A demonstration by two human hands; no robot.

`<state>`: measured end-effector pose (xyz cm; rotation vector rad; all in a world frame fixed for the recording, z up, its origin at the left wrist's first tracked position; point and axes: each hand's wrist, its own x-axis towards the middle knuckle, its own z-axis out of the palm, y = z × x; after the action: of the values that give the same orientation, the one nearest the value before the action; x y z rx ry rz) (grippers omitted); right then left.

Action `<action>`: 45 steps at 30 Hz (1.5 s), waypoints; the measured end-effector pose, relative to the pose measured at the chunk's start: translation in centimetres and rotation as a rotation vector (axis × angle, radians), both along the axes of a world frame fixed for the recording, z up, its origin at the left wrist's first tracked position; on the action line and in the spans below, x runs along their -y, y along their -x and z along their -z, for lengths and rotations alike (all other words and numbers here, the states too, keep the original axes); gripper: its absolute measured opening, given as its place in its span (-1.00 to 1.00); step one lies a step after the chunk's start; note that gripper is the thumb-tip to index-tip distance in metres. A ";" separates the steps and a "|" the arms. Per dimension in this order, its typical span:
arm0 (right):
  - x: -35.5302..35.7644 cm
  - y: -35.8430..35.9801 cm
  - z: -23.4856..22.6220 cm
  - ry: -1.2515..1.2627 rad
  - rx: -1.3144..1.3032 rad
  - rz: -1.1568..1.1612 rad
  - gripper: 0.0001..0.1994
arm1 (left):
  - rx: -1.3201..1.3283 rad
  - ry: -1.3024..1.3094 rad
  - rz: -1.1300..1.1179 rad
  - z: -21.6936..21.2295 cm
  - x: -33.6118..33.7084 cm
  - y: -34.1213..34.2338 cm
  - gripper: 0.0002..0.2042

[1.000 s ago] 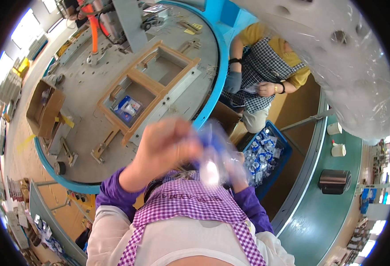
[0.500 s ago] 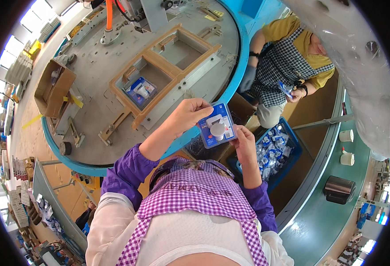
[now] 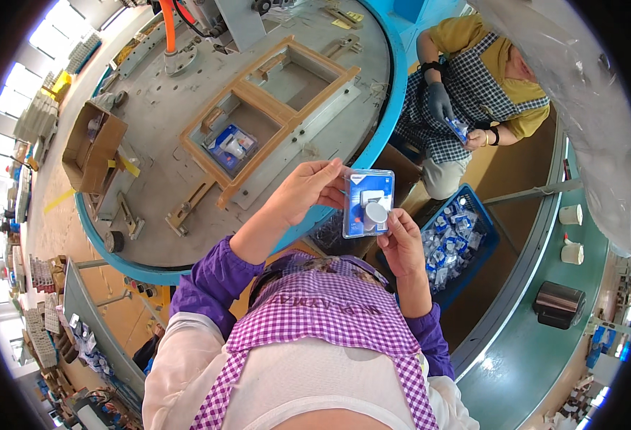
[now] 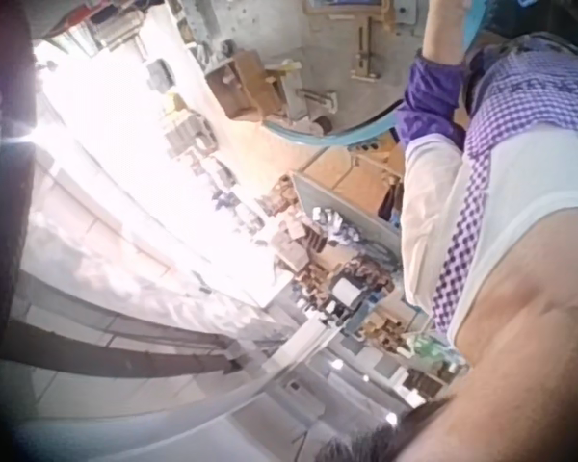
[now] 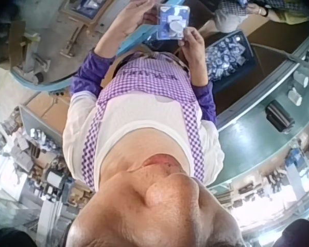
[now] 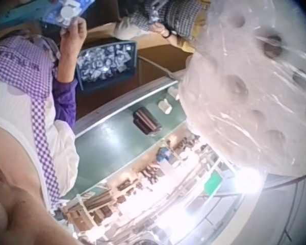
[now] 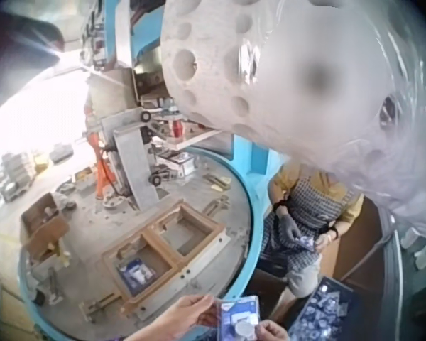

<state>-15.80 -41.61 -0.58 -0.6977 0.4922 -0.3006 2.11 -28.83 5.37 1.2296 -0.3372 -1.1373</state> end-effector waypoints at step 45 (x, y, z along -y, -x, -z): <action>-1.7 4.4 1.7 -0.104 -0.079 0.227 -0.92 | 0.404 0.031 -0.002 3.9 3.8 3.3 -0.87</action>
<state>-20.17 -39.88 -2.26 -0.5544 0.6594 -0.4581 -1.18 -32.61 1.44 1.4295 -0.6546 -0.8727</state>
